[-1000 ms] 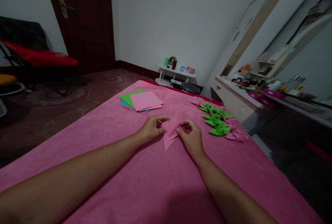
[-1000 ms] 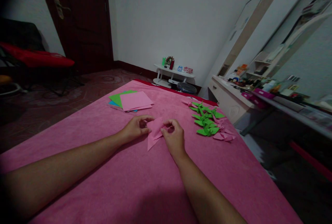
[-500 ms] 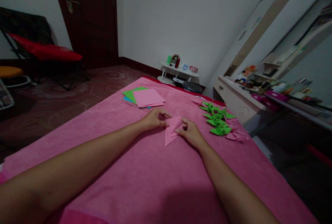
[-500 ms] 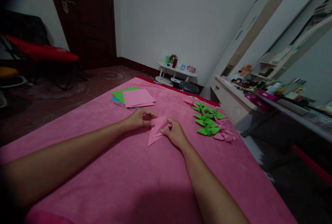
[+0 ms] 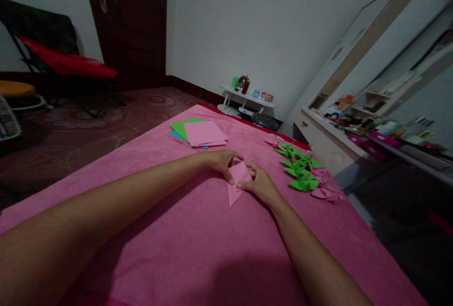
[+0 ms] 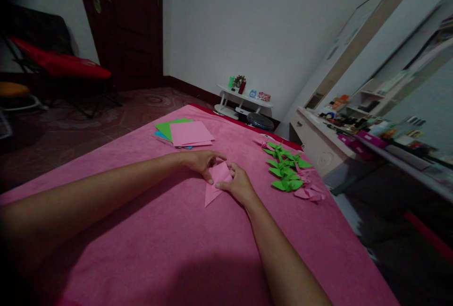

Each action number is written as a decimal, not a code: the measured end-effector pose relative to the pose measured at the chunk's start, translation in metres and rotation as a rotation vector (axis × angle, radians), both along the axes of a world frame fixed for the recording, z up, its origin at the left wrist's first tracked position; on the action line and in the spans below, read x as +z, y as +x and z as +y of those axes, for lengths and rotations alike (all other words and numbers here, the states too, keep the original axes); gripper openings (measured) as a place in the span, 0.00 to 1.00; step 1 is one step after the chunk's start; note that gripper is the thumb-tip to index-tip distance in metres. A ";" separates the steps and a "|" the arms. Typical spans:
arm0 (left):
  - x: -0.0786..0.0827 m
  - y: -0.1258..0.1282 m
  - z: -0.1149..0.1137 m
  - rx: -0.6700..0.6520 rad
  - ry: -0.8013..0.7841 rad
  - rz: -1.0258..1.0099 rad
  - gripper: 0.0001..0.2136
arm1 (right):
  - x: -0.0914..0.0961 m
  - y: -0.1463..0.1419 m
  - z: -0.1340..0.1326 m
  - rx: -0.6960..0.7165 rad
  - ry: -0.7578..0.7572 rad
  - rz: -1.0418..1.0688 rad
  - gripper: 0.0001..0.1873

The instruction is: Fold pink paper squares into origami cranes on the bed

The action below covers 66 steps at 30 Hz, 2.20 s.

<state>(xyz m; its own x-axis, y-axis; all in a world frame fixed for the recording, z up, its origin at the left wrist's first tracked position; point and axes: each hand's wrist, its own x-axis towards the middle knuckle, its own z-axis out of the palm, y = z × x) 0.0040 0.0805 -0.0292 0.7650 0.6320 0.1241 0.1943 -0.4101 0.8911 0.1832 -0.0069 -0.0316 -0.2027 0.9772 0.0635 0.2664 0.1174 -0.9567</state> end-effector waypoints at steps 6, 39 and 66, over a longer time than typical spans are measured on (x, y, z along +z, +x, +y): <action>0.005 -0.006 0.004 -0.144 -0.160 0.027 0.26 | 0.001 -0.001 -0.001 0.004 -0.004 -0.003 0.31; 0.012 -0.004 -0.022 0.011 0.343 0.346 0.15 | 0.007 0.017 -0.001 0.143 0.013 -0.332 0.07; 0.010 0.001 -0.032 0.042 0.662 0.381 0.13 | 0.004 0.013 -0.004 0.096 0.032 -0.386 0.04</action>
<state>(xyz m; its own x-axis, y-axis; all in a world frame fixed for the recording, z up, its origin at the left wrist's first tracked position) 0.0048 0.0486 -0.0194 0.8079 0.5468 0.2199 0.4658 -0.8210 0.3302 0.1967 -0.0111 -0.0273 -0.3082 0.9513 -0.0047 0.5918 0.1878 -0.7839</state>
